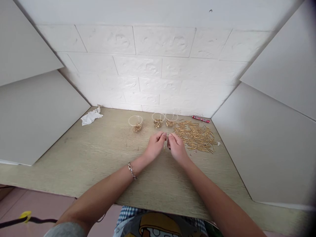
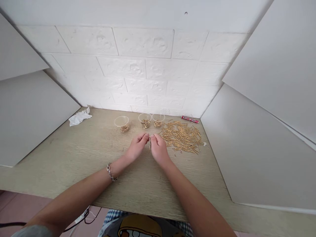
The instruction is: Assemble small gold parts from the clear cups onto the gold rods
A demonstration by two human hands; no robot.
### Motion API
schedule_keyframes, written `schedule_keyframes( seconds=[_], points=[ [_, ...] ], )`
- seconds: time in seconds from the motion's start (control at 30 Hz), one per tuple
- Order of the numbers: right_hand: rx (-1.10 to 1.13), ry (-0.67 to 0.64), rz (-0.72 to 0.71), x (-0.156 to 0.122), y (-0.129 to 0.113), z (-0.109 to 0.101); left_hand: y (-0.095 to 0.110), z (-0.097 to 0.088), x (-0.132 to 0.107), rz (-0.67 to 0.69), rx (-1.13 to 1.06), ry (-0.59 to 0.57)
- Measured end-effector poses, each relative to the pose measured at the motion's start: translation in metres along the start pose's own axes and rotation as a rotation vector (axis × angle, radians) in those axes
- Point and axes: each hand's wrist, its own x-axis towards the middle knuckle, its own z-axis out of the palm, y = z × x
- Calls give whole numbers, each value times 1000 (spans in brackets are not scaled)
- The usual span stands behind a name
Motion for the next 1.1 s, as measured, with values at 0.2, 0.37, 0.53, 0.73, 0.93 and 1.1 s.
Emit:
schedule_keyframes(
  seconds=[0.2, 0.37, 0.53, 0.73, 0.93, 1.1],
  points=[
    [-66, 60, -60, -6, -5, 6, -3, 4, -2, -30, -44, 33],
    [-223, 81, -104, -7, -12, 3, -6, 1, 2, -31, -63, -8],
    [-202, 64, -104, -6, -13, 2, -5, 0, 3, -62, -130, -37],
    [-386, 118, -221, -6, -12, 1, -4, 0, 2, 8, 38, 1],
    [-340, 35, -235, -2, -16, -6, -2, -3, 3, -14, -21, -36],
    [-236, -48, -155, 1, -16, -10, 2, -7, 4, -34, -88, -100]
  ],
)
